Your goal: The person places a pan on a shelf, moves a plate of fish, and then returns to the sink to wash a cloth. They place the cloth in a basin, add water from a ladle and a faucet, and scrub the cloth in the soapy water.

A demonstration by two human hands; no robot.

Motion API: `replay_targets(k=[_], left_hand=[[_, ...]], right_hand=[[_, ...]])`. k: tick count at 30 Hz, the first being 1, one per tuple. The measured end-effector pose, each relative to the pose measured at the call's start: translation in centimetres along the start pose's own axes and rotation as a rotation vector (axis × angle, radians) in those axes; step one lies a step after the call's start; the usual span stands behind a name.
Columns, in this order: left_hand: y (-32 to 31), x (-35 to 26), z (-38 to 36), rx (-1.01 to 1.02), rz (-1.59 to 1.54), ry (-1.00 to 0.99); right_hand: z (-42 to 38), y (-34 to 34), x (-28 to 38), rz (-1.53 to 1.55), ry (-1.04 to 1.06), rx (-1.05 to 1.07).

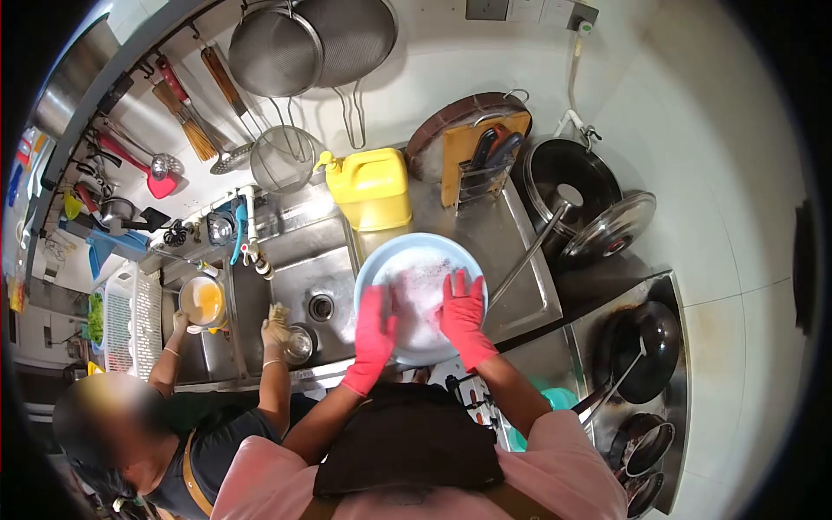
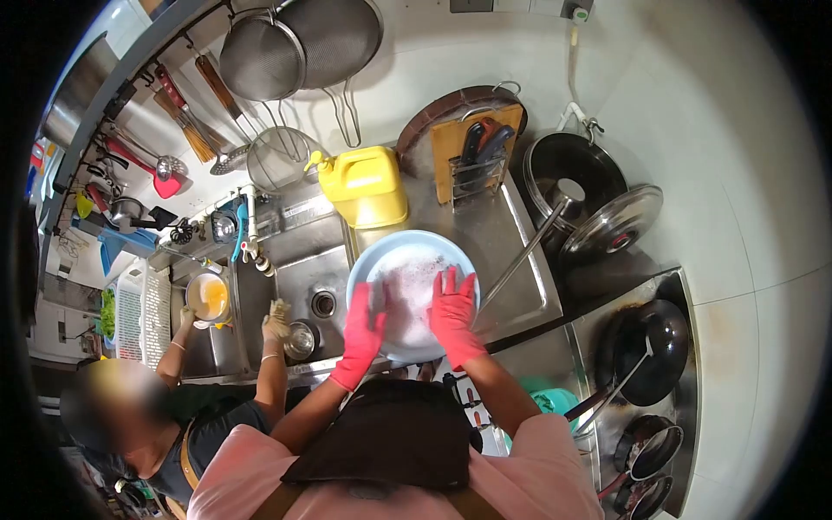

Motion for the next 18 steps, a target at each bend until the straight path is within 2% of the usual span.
replay_targets(k=[1,2,3,4,5,6,7,9,12,13,15,16,17,18], left_hand=[[-2.6,2.5,0.3,0.178,0.049,-0.083],[-3.1,1.8,0.9,0.254,0.123,-0.014],[-4.2,0.6,1.6,0.331,0.196,0.055],[-5.0,-0.3,2.3,0.409,0.266,0.123],[-5.5,-0.4,2.8,0.488,0.398,0.144],[-6.0,0.1,3.1,0.52,0.404,0.131],[-6.6,1.1,3.3,0.553,0.41,0.12],[-8.4,4.1,3.9,0.681,0.453,0.129],[-5.2,1.9,5.8,0.843,0.358,0.417],[-9.4,7.0,4.8,0.736,0.167,0.579],[-17.1,16.4,3.0,0.438,-0.246,0.846],[-20.9,20.2,2.2,0.401,-0.414,0.842],[-24.3,23.6,1.4,0.366,-0.588,0.839],[-27.1,26.4,0.8,0.336,-0.759,0.838]], right_hand=[[0.1,0.3,0.8,0.026,0.039,0.069],[0.1,0.6,1.7,0.051,0.077,0.139],[0.3,0.8,2.6,0.06,0.012,0.347],[0.2,0.6,3.0,0.081,-0.013,0.427],[0.3,0.1,3.2,0.099,-0.041,0.503],[0.4,-1.0,3.0,0.118,-0.069,0.578],[0.6,-6.2,1.9,0.065,0.003,0.339],[2.2,-8.6,0.7,0.253,-0.167,0.297],[2.9,-10.6,-0.4,0.427,-0.359,0.149],[3.0,-10.9,-0.6,0.467,-0.41,0.083],[3.7,-11.8,0.6,0.772,-0.399,0.056],[3.9,-12.0,1.9,0.923,-0.391,0.043],[3.5,-10.9,3.8,0.842,-0.45,-0.121],[3.7,-10.3,4.6,1.012,-0.502,0.001]])
Point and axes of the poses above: each hand's wrist, its own z-axis towards the middle knuckle, its own y-axis out of the back of the hand, x = y × z, the point moved 1 cm from there along z, towards the middle knuckle, and after that the axes turned 1 degree about y, right-handed, at the moved point
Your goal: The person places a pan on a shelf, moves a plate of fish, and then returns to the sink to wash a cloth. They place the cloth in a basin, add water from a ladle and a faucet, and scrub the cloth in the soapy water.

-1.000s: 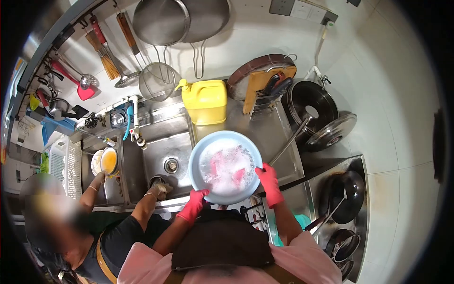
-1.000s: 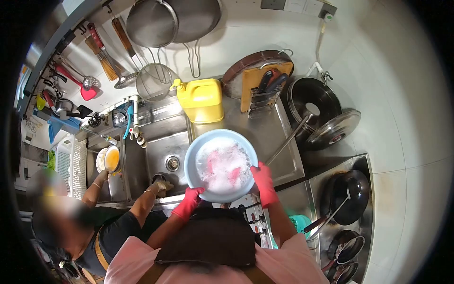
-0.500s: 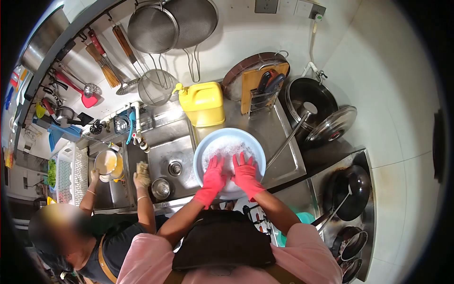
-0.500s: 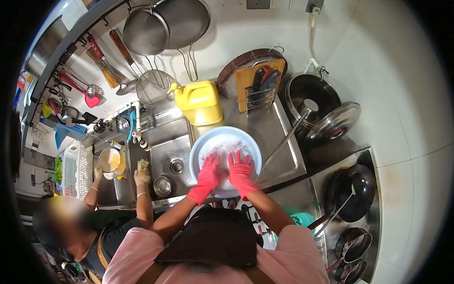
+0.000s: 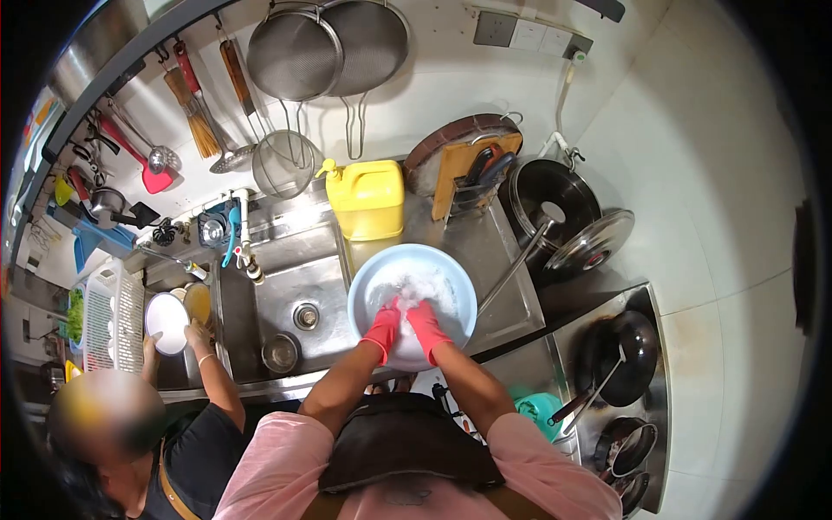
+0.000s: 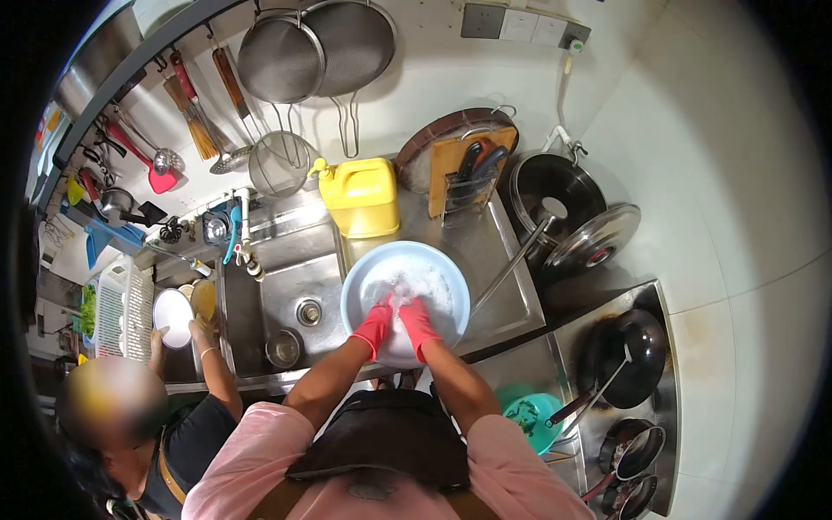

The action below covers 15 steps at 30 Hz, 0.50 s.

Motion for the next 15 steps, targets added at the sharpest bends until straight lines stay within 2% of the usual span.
replay_targets(k=[1,2,3,4,5,6,7,9,10,12,15], left_hand=[[-2.4,-6.0,-4.8,0.018,0.173,0.152],[-3.0,-9.7,-8.0,0.016,-0.029,0.22],[-3.4,-12.4,-10.2,0.014,-0.235,0.287],[-3.6,-13.5,-11.0,0.012,-0.441,0.353],[-3.3,-12.8,-9.7,0.124,-0.523,0.345],[-2.6,-11.9,-8.7,0.105,-0.266,0.089],[-1.9,-10.1,-7.8,0.082,-0.005,-0.161],[-1.9,-9.8,-7.9,0.099,0.096,-0.236],[-2.3,-11.7,-9.0,0.141,-0.066,-0.064],[-3.0,-13.2,-11.0,0.175,-0.235,0.105],[-4.5,-14.2,-12.7,0.158,-0.254,0.091]], right_hand=[[0.1,-0.3,0.5,0.137,-0.112,0.116],[0.0,-0.7,1.0,0.272,-0.227,0.233],[-1.4,0.1,3.8,0.204,-0.248,0.169],[-1.5,-0.4,3.6,0.233,-0.179,0.166],[-1.6,-1.1,3.0,0.263,-0.109,0.165],[-1.6,-1.8,2.4,0.293,-0.041,0.166],[-2.6,-1.5,4.4,0.268,-0.15,0.114],[-6.3,0.6,10.9,0.211,-0.368,0.006],[-5.7,0.2,9.9,0.177,-0.273,-0.002],[-3.5,-1.2,5.9,0.117,-0.087,-0.018],[-0.4,-1.8,2.8,-0.128,0.071,0.027]])
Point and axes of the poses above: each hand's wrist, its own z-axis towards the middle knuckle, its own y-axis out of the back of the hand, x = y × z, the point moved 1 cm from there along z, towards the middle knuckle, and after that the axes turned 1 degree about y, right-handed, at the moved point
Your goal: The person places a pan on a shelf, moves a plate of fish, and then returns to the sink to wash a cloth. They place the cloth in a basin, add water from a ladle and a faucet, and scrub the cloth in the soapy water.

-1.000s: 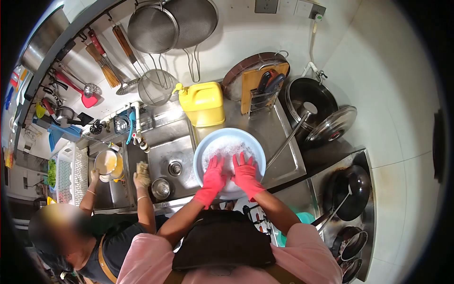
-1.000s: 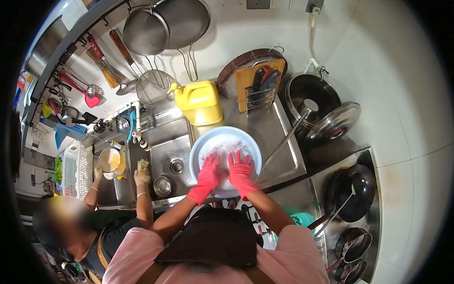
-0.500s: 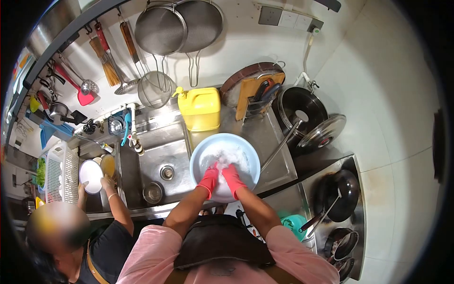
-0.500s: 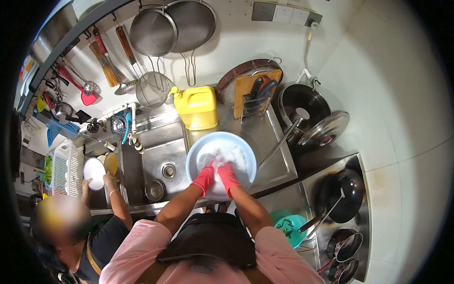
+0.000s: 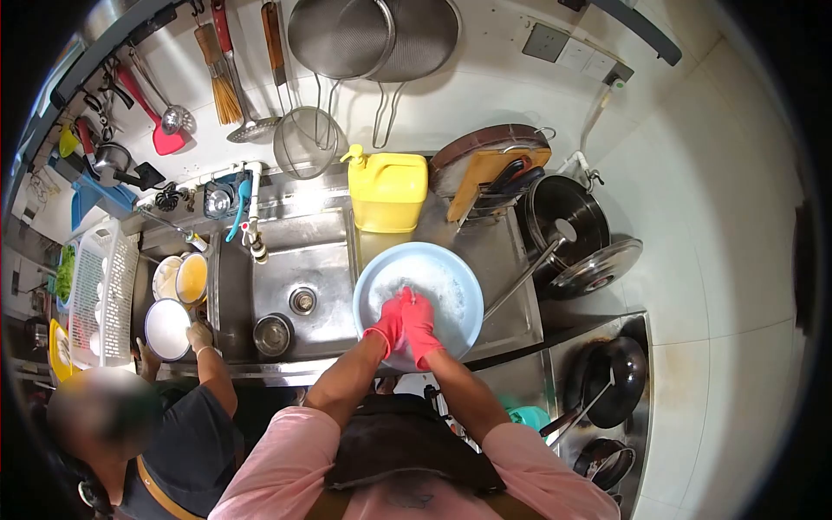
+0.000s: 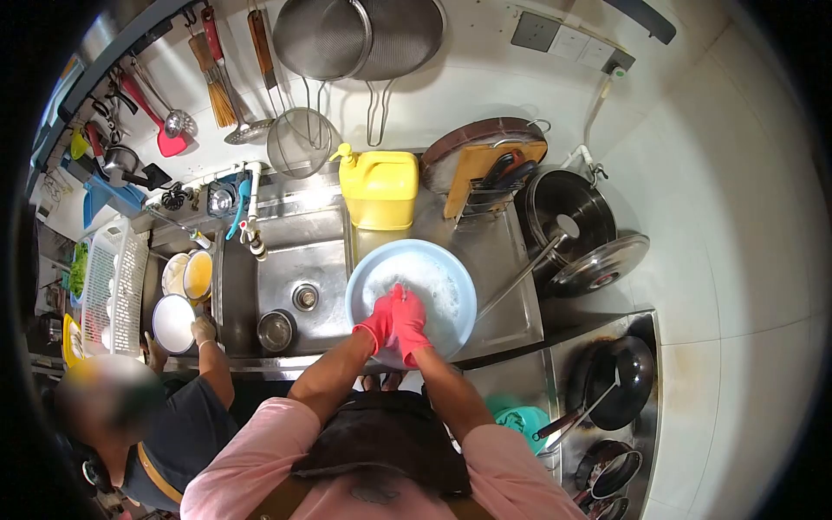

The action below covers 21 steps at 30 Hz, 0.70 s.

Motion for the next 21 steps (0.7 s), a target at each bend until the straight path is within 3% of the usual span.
replay_targets(k=[3,7,9,10,11,13,14,17,18,20,21], left_hand=[[0.6,0.6,-0.3,-0.066,0.055,0.029],[3.1,1.9,1.7,-0.313,0.226,0.125],[2.9,-0.5,0.0,-0.497,0.22,0.085],[3.4,0.9,1.6,-0.641,0.015,-0.074],[2.7,-0.9,-0.2,-0.553,-0.025,-0.057],[1.6,-4.0,-4.1,-0.375,-0.104,-0.022],[-0.7,-3.3,-4.7,-0.626,-0.096,-0.324],[-3.4,-3.4,-7.3,-0.745,0.413,-0.292],[-2.5,0.8,-3.7,-0.872,0.56,-0.241],[-1.7,2.8,-0.9,-0.746,0.011,-0.18],[-1.5,3.3,-0.5,-0.67,-0.261,-0.145]], right_hand=[[1.9,1.6,-0.4,-0.401,0.015,0.055],[2.9,4.7,-0.1,-0.617,0.146,0.031],[3.7,4.4,-2.9,-0.625,0.151,-0.009],[3.4,4.5,-3.4,-0.64,0.17,-0.047],[3.1,4.7,-3.7,-0.656,0.189,-0.085],[1.6,3.9,-4.1,-0.583,0.112,-0.248],[1.0,3.4,-4.0,-0.546,0.072,-0.329],[1.1,1.0,-5.2,-0.334,-0.307,-0.213],[2.6,-1.7,-10.2,-0.052,-0.246,-0.088],[0.4,0.6,-5.8,0.268,-0.193,0.118],[-0.6,0.6,-4.7,0.351,-0.196,0.096]])
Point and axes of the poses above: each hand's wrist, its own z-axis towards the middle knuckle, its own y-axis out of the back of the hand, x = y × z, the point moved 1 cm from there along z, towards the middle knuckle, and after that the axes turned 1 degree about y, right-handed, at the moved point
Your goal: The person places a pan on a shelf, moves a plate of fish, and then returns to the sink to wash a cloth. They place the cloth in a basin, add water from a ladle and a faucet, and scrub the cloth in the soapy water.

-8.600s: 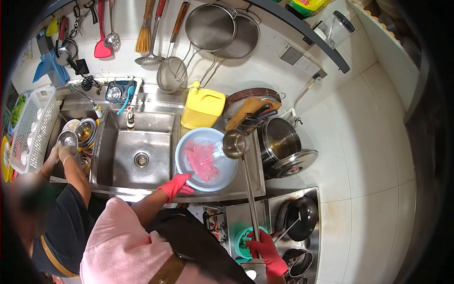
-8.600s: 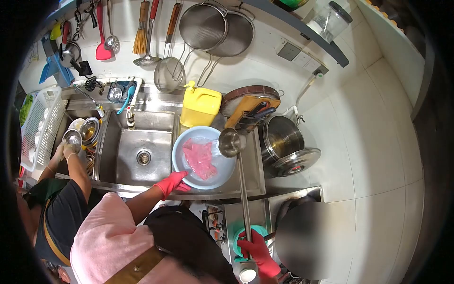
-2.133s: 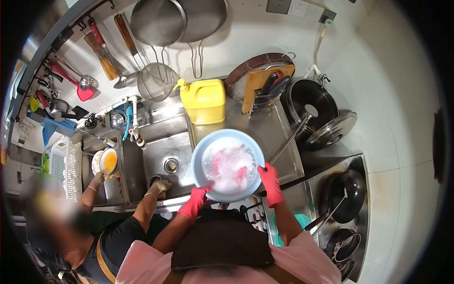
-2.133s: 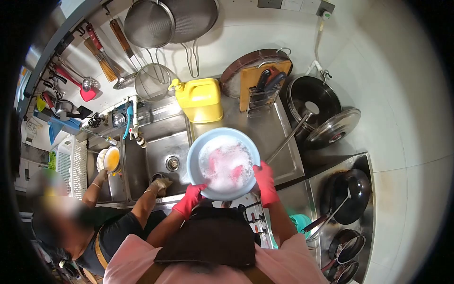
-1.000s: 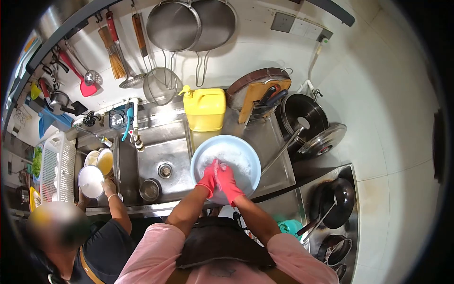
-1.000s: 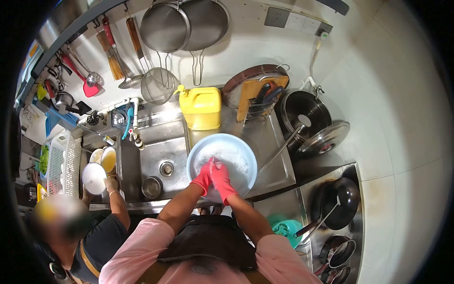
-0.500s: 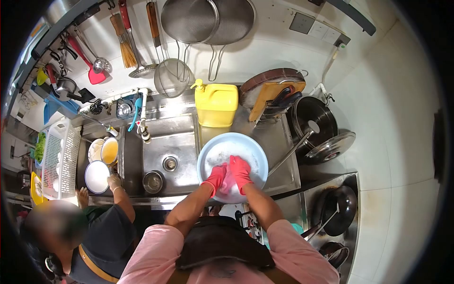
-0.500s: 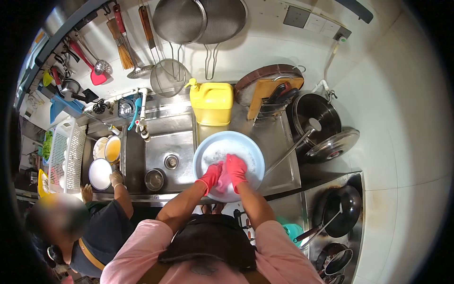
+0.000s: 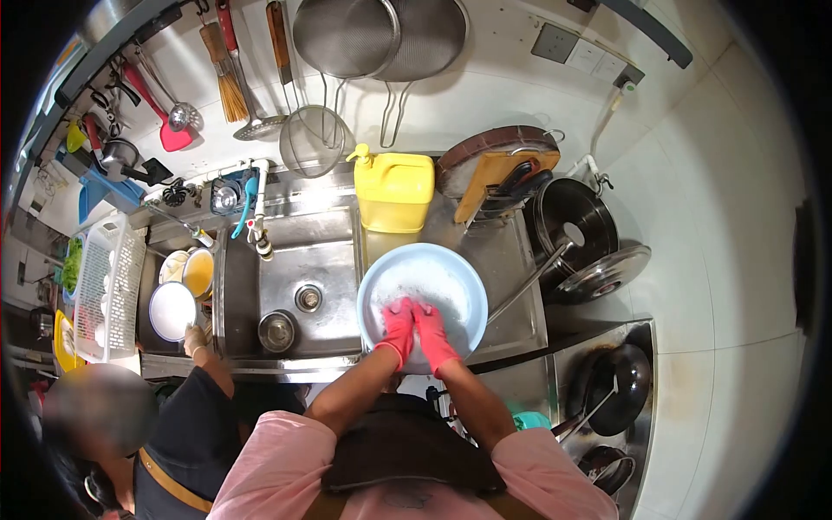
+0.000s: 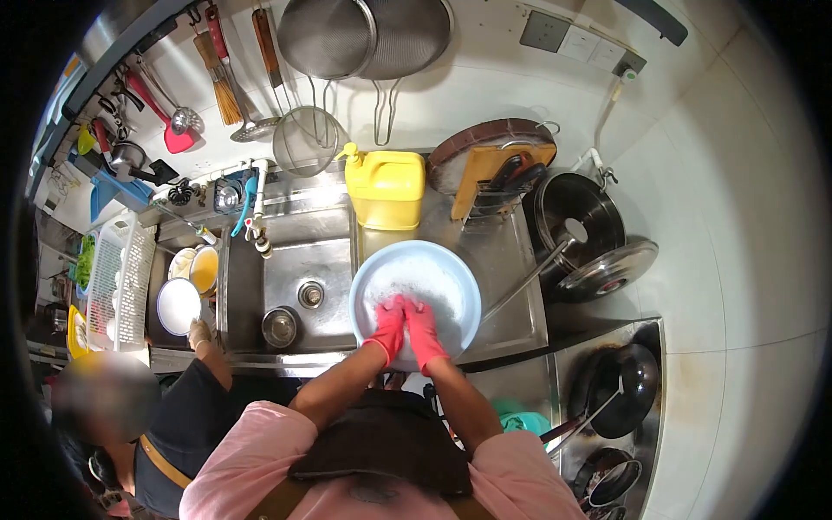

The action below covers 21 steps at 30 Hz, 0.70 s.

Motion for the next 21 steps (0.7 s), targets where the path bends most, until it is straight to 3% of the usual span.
replay_targets(k=[1,4,5,6,8,10,11,12,14,15,16,17,19,21], left_hand=[[-0.1,-3.2,-1.9,0.019,-0.082,0.111],[0.7,-3.7,1.4,0.539,-0.253,0.392],[0.2,-4.0,0.2,0.525,-0.666,0.488],[0.1,-5.1,-0.2,0.552,-0.455,0.43],[-0.2,-7.3,-0.3,0.586,-0.036,0.306],[-0.9,-4.5,2.2,0.786,-0.301,0.396],[-0.8,-3.6,2.5,0.756,-0.281,0.397],[-0.8,-2.7,2.8,0.725,-0.262,0.398],[-1.1,-1.7,2.0,0.404,0.082,0.303],[-2.1,-4.6,-1.7,0.417,-0.402,0.514],[-2.0,-5.8,-2.3,0.427,-0.377,0.52],[-1.1,-5.8,-1.8,0.445,-0.306,0.532],[1.0,-6.4,0.5,0.493,0.08,0.448],[2.5,-7.2,1.8,0.487,0.296,0.396]], right_hand=[[-1.1,-0.5,0.6,0.085,0.005,-0.014],[-6.6,0.0,9.4,0.008,-0.211,0.112],[-5.7,-1.4,7.7,-0.081,0.039,-0.056],[-4.5,-1.2,5.6,-0.096,-0.068,-0.008],[-7.3,-0.2,12.7,-0.126,-0.285,0.092],[-5.1,-1.3,10.5,-0.073,0.032,-0.071],[-4.7,-1.6,10.3,-0.046,0.189,-0.151],[-4.2,-1.3,9.9,-0.141,0.108,-0.138],[-3.3,0.2,11.2,-0.327,-0.049,-0.108],[-1.8,0.2,10.0,-0.438,-0.001,-0.069],[0.9,0.1,7.2,-0.551,0.048,-0.033],[2.8,0.4,4.8,-0.669,0.093,0.004],[5.1,1.6,2.7,-0.692,-0.009,0.007],[4.4,3.0,5.2,-0.742,0.025,-0.012]])
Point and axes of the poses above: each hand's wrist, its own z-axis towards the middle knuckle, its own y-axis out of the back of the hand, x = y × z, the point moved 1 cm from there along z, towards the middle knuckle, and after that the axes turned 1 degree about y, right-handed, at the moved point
